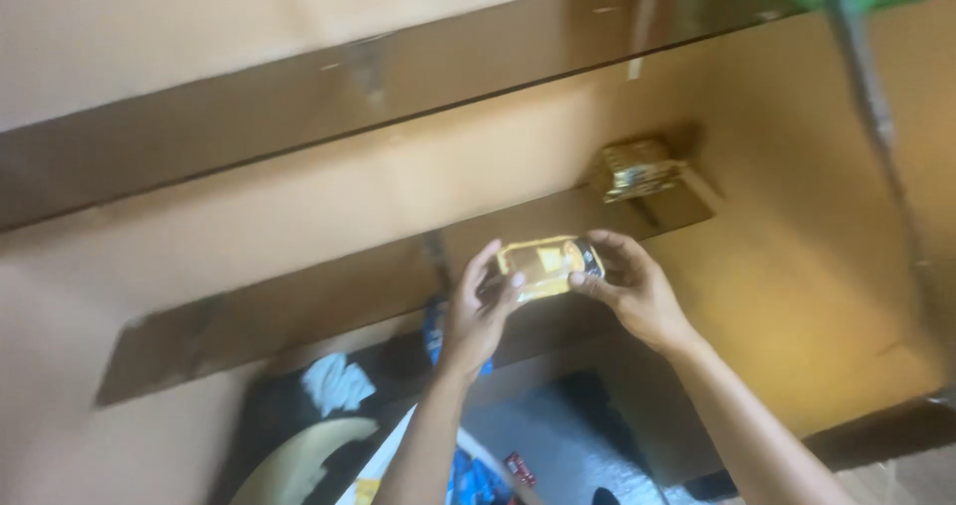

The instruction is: Take snack packets from a bin and place them onto shelves.

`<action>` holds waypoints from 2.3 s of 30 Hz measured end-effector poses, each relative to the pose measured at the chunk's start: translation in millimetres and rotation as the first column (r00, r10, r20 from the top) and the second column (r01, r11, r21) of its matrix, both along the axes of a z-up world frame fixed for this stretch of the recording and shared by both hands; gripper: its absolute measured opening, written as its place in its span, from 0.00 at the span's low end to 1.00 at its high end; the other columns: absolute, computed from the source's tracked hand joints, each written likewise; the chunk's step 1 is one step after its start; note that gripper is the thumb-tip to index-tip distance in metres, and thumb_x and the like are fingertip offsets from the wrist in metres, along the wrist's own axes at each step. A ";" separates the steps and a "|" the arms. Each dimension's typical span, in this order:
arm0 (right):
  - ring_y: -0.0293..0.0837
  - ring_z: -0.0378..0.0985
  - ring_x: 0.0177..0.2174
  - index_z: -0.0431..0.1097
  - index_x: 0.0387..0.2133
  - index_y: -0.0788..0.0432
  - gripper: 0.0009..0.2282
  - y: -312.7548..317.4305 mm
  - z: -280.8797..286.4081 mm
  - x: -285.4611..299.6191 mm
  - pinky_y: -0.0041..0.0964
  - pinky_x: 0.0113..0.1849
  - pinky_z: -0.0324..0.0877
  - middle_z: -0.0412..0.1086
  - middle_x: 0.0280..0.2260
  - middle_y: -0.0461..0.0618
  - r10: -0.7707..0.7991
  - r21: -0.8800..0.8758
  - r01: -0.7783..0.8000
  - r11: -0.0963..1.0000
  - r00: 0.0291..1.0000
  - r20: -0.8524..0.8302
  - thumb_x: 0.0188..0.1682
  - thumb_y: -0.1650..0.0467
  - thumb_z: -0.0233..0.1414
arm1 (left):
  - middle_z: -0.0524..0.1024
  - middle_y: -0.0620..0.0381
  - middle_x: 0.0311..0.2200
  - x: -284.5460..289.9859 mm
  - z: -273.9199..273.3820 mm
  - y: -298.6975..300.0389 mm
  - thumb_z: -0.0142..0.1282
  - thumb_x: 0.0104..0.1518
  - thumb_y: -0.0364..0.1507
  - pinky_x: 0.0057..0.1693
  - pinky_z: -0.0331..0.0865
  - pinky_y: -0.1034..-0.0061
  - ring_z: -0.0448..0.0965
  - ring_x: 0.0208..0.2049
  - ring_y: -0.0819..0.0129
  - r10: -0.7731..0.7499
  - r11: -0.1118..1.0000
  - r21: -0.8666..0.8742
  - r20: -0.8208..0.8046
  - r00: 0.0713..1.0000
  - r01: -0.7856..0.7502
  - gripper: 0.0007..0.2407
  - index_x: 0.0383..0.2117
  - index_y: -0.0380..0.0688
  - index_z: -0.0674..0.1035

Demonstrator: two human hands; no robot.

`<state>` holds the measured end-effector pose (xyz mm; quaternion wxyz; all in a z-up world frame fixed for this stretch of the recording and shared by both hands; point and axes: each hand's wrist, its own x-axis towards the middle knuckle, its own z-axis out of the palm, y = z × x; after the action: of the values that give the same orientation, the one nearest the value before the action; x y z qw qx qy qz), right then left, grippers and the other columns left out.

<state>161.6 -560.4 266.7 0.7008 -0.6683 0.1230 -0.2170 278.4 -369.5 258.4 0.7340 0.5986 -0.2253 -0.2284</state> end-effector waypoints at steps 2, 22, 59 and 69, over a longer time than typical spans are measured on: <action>0.39 0.76 0.50 0.62 0.57 0.64 0.27 -33.2 -10.8 -5.9 0.34 0.51 0.72 0.72 0.53 0.52 -0.132 -0.159 0.135 0.978 0.991 0.025 0.44 0.73 0.62 | 0.68 0.43 0.62 6.5 -14.4 -43.3 0.63 0.57 0.32 0.61 0.71 0.67 0.70 0.62 0.57 -0.029 0.999 0.044 0.147 0.989 0.023 0.29 0.66 0.46 0.64; 0.45 0.76 0.49 0.66 0.54 0.63 0.22 -280.5 -100.4 103.2 0.41 0.49 0.72 0.73 0.47 0.55 -0.340 -0.490 0.385 0.782 0.923 0.182 0.50 0.66 0.61 | 0.74 0.37 0.56 83.4 -40.7 -281.2 0.64 0.56 0.34 0.63 0.69 0.58 0.75 0.58 0.46 0.058 0.947 0.150 0.790 0.610 -0.285 0.26 0.59 0.35 0.71; 0.49 0.74 0.54 0.40 0.71 0.53 0.36 -103.1 -40.6 123.0 0.42 0.52 0.72 0.67 0.57 0.61 0.220 -0.326 -0.236 0.915 0.972 -0.087 0.52 0.71 0.55 | 0.67 0.36 0.61 96.1 -66.3 -136.5 0.57 0.60 0.45 0.64 0.63 0.57 0.68 0.62 0.43 0.401 0.776 0.125 0.659 0.637 -0.619 0.31 0.65 0.41 0.64; 0.53 0.72 0.55 0.37 0.69 0.60 0.34 -76.7 -46.5 139.3 0.44 0.51 0.76 0.48 0.64 0.66 0.076 -0.388 -0.046 0.920 0.995 0.061 0.55 0.71 0.54 | 0.68 0.40 0.61 98.2 -62.9 -115.5 0.59 0.63 0.39 0.66 0.62 0.55 0.67 0.63 0.43 0.415 0.695 0.043 0.791 0.449 -0.718 0.25 0.63 0.39 0.69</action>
<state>300.9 -637.1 220.2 0.5659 -0.7882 0.0308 -0.2399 376.6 -484.9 195.6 0.4833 0.8042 -0.2318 0.2568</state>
